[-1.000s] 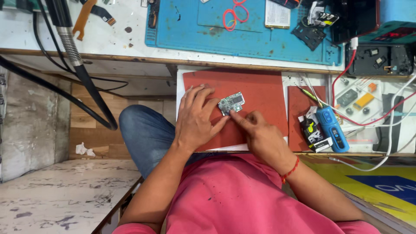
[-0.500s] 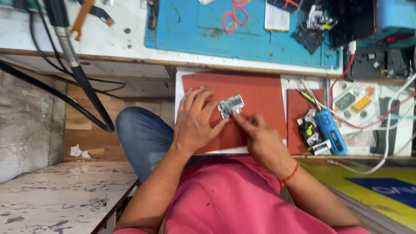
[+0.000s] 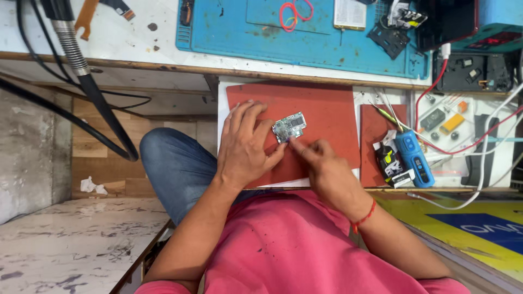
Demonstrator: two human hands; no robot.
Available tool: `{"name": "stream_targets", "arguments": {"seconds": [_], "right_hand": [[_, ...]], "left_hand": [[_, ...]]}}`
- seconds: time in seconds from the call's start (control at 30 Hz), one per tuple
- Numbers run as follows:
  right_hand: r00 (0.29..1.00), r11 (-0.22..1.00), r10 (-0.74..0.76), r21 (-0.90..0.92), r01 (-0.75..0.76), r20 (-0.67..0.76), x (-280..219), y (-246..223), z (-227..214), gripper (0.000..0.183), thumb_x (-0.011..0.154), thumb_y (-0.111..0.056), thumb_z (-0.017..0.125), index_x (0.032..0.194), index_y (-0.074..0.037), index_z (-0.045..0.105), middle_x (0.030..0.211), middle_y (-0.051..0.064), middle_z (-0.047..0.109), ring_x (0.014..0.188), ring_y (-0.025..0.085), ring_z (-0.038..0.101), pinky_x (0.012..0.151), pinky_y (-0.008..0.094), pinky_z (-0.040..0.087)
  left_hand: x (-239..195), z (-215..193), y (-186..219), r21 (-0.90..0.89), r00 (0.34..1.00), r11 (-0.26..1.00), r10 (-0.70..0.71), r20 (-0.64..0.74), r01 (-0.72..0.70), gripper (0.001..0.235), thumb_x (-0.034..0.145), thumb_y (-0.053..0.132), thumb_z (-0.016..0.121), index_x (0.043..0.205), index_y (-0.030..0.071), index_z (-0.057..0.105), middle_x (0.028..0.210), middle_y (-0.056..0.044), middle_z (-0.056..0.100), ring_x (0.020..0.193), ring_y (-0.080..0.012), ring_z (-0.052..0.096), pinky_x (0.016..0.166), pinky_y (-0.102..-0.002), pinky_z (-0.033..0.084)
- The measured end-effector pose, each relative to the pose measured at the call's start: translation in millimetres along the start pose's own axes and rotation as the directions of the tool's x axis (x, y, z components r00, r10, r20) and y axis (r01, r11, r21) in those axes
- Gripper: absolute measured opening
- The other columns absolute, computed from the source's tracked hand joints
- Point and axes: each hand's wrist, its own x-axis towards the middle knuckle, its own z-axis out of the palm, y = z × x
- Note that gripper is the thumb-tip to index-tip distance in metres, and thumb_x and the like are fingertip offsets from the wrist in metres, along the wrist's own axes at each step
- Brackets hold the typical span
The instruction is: The person uses a small screwdriver to scrape and adjust components on a small circuit board placed on a red mat. They then use a hot air gun to apply heat to the board. The work is performed at a cluttered electronics repair bench.
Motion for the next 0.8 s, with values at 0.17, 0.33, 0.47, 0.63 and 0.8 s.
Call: {"name": "stream_targets", "arguments": {"seconds": [0.17,0.33,0.47,0.63,0.8], "right_hand": [[0.999,0.999,0.04,-0.033,-0.041,-0.019,4.6,-0.1,-6.0,0.061,0.088,0.003,0.054,0.145,-0.02,0.059,0.103,0.017,0.063,0.079,0.04,0.068,0.069,0.05,0.055],[0.989,0.997,0.067,-0.038,-0.073,-0.133,1.9,4.2,-7.2,0.055,0.091,0.001,0.056,0.141,-0.022,0.061,0.106,0.017,0.064,0.08,0.039,0.069,0.07,0.048,0.055],[0.999,1.0,0.025,-0.017,-0.025,-0.023,2.4,1.3,-3.9,0.062,0.086,0.002,0.056,0.142,-0.022,0.06,0.105,0.018,0.063,0.079,0.04,0.067,0.067,0.049,0.055],[0.992,0.995,0.089,-0.025,-0.092,-0.088,1.1,2.4,-11.1,0.06,0.09,0.002,0.053,0.144,-0.022,0.06,0.104,0.018,0.063,0.08,0.04,0.067,0.069,0.049,0.054],[0.988,1.0,0.02,0.021,-0.017,-0.154,-1.7,3.4,-1.7,0.06,0.087,0.004,0.051,0.141,-0.021,0.062,0.107,0.019,0.064,0.083,0.039,0.068,0.072,0.049,0.056]], "left_hand": [[-0.6,1.5,0.3,0.007,1.0,1.0,0.011,-0.004,-0.011,0.049,0.075,0.032,0.085,0.11,0.001,0.07,0.131,-0.02,0.058,0.132,-0.0406,0.05,0.114,-0.056,0.038],[-0.1,5.0,-0.8,0.005,1.0,1.0,0.023,-0.008,-0.023,0.05,0.076,0.033,0.085,0.112,0.002,0.07,0.13,-0.019,0.059,0.131,-0.0398,0.05,0.113,-0.056,0.038],[-3.0,0.9,-3.9,0.022,1.0,1.0,0.017,0.007,-0.018,0.049,0.077,0.033,0.085,0.111,0.002,0.07,0.131,-0.018,0.06,0.132,-0.0391,0.05,0.114,-0.055,0.038],[-0.2,3.0,-0.2,0.026,1.0,1.0,0.008,-0.002,-0.008,0.049,0.076,0.034,0.086,0.111,0.003,0.071,0.131,-0.017,0.06,0.131,-0.0385,0.05,0.113,-0.055,0.038],[-1.9,4.1,-1.4,0.022,1.0,1.0,0.014,-0.004,-0.014,0.049,0.077,0.033,0.086,0.111,0.002,0.071,0.132,-0.016,0.059,0.132,-0.0379,0.05,0.114,-0.055,0.038]]}}
